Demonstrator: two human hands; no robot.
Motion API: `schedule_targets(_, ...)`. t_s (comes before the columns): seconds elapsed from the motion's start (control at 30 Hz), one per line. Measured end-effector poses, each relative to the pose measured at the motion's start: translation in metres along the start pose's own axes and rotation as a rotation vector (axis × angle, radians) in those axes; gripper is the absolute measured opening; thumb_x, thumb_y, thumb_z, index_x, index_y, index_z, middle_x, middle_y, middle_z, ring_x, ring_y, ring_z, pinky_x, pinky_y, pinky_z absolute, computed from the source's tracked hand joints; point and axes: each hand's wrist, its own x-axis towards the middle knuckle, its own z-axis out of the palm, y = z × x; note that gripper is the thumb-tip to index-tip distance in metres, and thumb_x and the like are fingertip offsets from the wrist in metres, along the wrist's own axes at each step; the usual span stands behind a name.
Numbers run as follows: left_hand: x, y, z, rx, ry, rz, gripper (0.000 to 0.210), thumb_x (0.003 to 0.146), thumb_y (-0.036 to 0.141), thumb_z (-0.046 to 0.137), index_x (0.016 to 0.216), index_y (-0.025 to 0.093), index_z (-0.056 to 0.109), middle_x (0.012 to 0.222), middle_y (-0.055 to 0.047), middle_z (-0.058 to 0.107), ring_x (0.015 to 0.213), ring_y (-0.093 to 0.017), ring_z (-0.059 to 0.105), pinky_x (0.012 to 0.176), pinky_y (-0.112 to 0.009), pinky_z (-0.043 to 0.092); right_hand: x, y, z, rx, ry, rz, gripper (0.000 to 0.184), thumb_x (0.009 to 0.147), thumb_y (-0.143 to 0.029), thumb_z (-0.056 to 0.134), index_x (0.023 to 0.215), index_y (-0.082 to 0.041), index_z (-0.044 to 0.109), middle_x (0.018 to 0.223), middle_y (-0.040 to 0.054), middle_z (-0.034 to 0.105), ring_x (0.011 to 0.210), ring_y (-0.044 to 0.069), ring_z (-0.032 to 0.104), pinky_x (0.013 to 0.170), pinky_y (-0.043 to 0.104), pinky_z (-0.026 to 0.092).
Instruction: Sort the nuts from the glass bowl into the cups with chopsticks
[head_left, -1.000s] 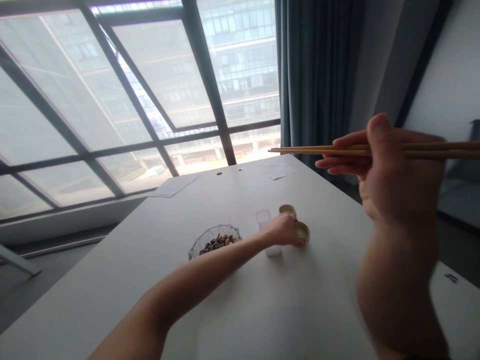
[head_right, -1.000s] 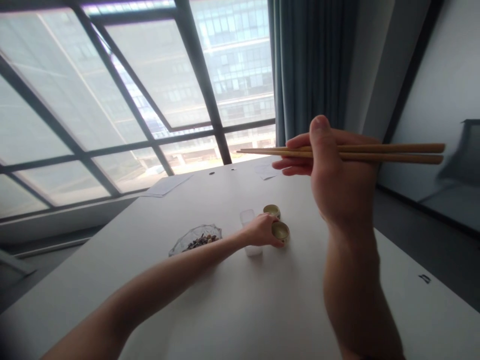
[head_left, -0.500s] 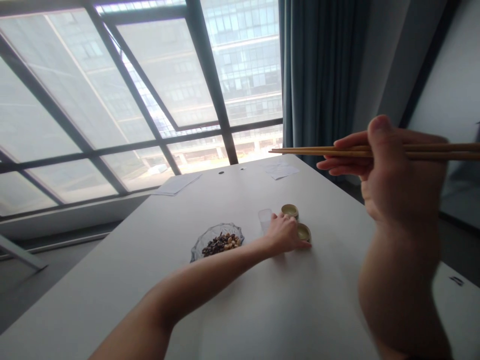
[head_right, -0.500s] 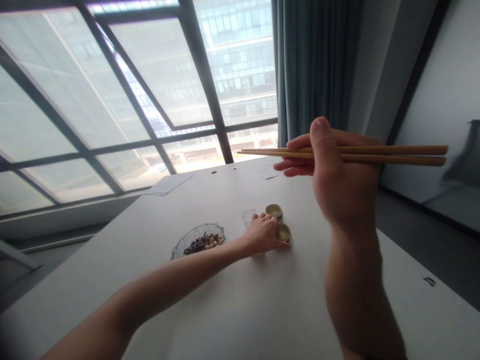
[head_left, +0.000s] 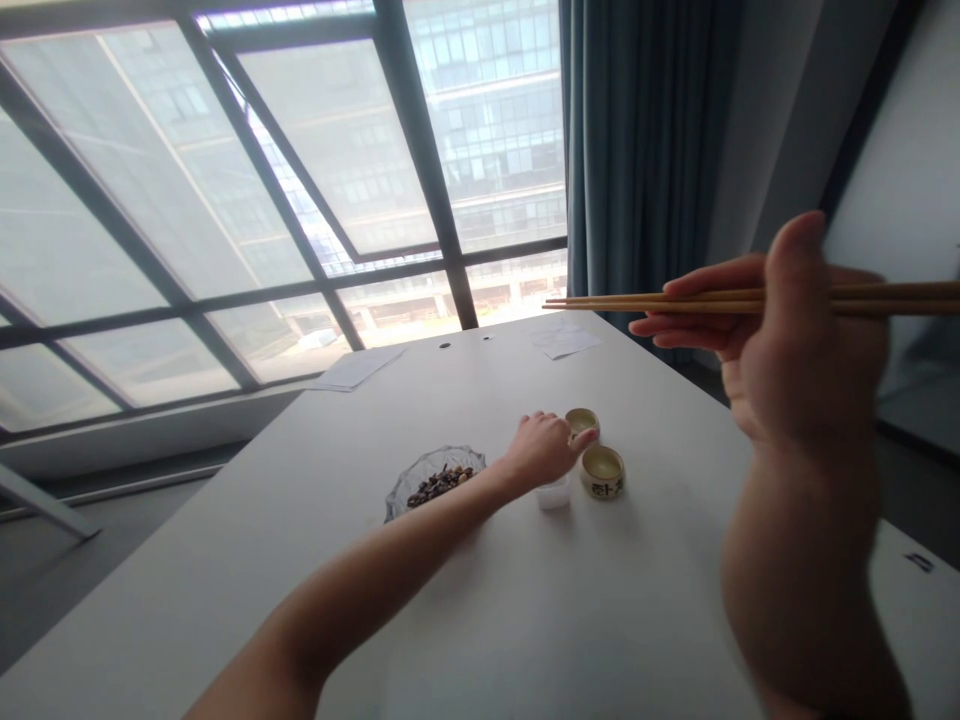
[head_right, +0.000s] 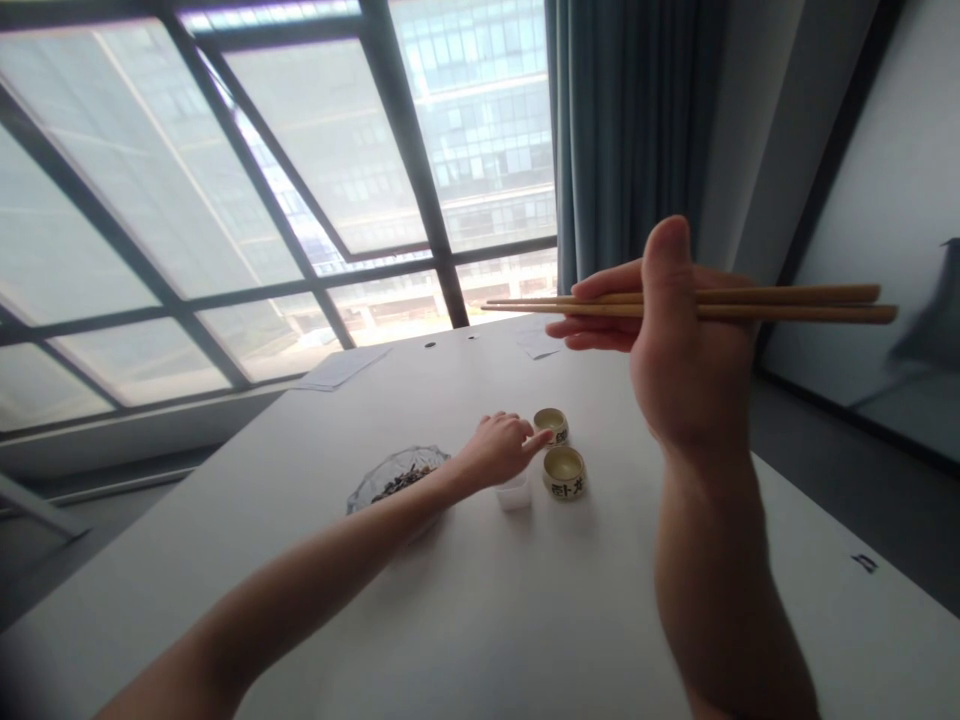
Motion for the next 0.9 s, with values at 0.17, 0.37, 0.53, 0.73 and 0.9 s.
schedule_targets(0.17, -0.023, -0.033, -0.009, -0.036, -0.01, 0.012, 0.06, 0.099, 0.069, 0.058, 0.127, 0.018, 0.072, 0.124, -0.015, 0.07, 0.119, -0.036, 0.06, 0.101, -0.046, 0.045, -0.001, 0.002, 0.004, -0.01, -0.02, 0.033, 0.051, 0.102, -0.051, 0.061, 0.067, -0.018, 0.077, 0.066, 0.0052, 0.076, 0.052, 0.02, 0.076, 0.048, 0.03, 0.064)
schedule_targets(0.37, -0.034, -0.029, 0.001, -0.062, -0.032, 0.088, 0.085, 0.083, 0.073, 0.075, 0.146, 0.017, 0.06, 0.145, -0.018, 0.059, 0.128, -0.04, 0.051, 0.109, -0.051, 0.041, -0.003, 0.003, 0.008, 0.007, -0.064, 0.036, 0.047, 0.101, -0.048, 0.064, 0.068, -0.017, 0.078, 0.064, 0.005, 0.076, 0.05, 0.022, 0.076, 0.046, 0.031, 0.064)
schedule_targets(0.53, -0.011, 0.001, 0.015, -0.09, -0.023, 0.172, 0.071, 0.082, 0.07, 0.079, 0.129, 0.019, 0.068, 0.123, -0.012, 0.071, 0.119, -0.036, 0.057, 0.101, -0.044, 0.047, -0.006, 0.003, 0.01, 0.009, -0.072, 0.04, 0.049, 0.099, -0.051, 0.068, 0.067, -0.016, 0.079, 0.061, 0.0052, 0.075, 0.047, 0.022, 0.075, 0.043, 0.027, 0.064)
schedule_targets(0.73, 0.008, 0.018, 0.031, -0.088, -0.021, 0.167, 0.046, 0.078, 0.061, 0.084, 0.094, 0.019, 0.075, 0.098, -0.013, 0.073, 0.108, -0.037, 0.063, 0.095, -0.044, 0.049, -0.005, 0.001, 0.009, 0.009, -0.073, 0.045, 0.048, 0.098, -0.052, 0.069, 0.069, -0.016, 0.08, 0.062, 0.0055, 0.075, 0.049, 0.023, 0.076, 0.045, 0.027, 0.065)
schedule_targets(0.9, 0.007, 0.02, 0.036, -0.152, -0.004, 0.125, 0.041, 0.077, 0.055, 0.085, 0.089, 0.018, 0.076, 0.096, -0.016, 0.072, 0.111, -0.041, 0.062, 0.097, -0.046, 0.049, -0.005, 0.0, 0.009, 0.013, -0.07, 0.025, 0.047, 0.101, -0.047, 0.066, 0.068, -0.017, 0.079, 0.061, 0.0046, 0.075, 0.048, 0.022, 0.075, 0.043, 0.028, 0.063)
